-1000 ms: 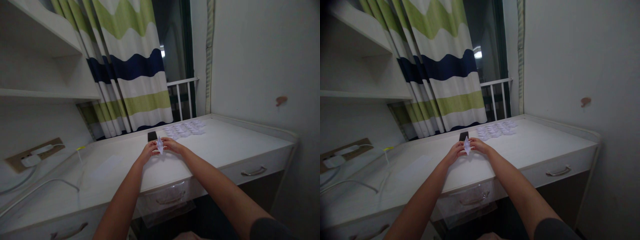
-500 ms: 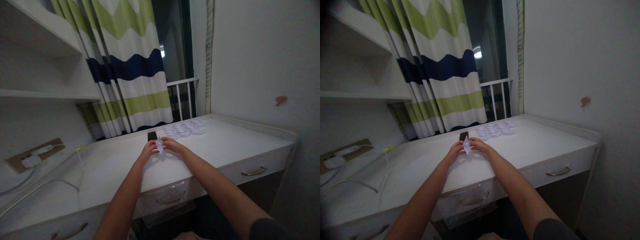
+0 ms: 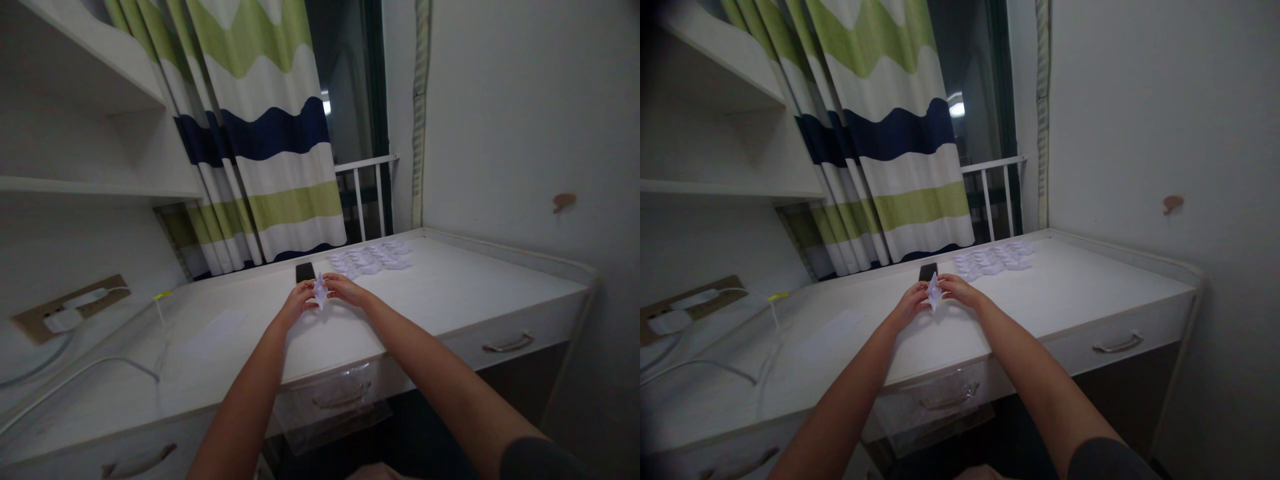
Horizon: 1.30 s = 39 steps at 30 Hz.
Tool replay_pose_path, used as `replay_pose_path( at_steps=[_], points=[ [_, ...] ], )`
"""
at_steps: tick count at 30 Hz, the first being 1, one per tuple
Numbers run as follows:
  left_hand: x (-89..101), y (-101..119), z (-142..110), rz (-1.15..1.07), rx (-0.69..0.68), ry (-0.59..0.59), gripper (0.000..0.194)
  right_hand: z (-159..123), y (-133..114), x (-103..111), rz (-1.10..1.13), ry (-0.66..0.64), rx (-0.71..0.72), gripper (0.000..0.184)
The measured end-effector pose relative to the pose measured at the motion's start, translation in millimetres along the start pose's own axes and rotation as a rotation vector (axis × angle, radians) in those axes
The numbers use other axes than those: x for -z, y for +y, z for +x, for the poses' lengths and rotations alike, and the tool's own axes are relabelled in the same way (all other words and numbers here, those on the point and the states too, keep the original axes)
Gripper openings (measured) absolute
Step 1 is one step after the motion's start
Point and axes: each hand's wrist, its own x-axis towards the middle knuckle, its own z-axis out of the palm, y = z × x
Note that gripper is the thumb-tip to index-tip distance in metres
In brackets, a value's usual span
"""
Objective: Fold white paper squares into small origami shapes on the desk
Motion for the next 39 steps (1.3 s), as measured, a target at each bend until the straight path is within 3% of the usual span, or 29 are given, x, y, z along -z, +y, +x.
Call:
replay_pose_path(
  at_steps=[17, 29, 39],
  points=[
    [3.7, -5, 4, -0.02, 0.025, -0.017, 0.032, -2, -2, 1, -0.003, -0.023, -0.005, 0.018],
    [4.1, -6, 6, -0.067, 0.018, 0.027, 0.027, -1, -3, 0, -0.004, -0.018, -0.011, 0.013],
    [9.5, -6, 6, -0.021, 0.087, 0.144, 0.027, 4, 1, 7, -0.029, 0.216, -0.018, 0.01]
  ],
)
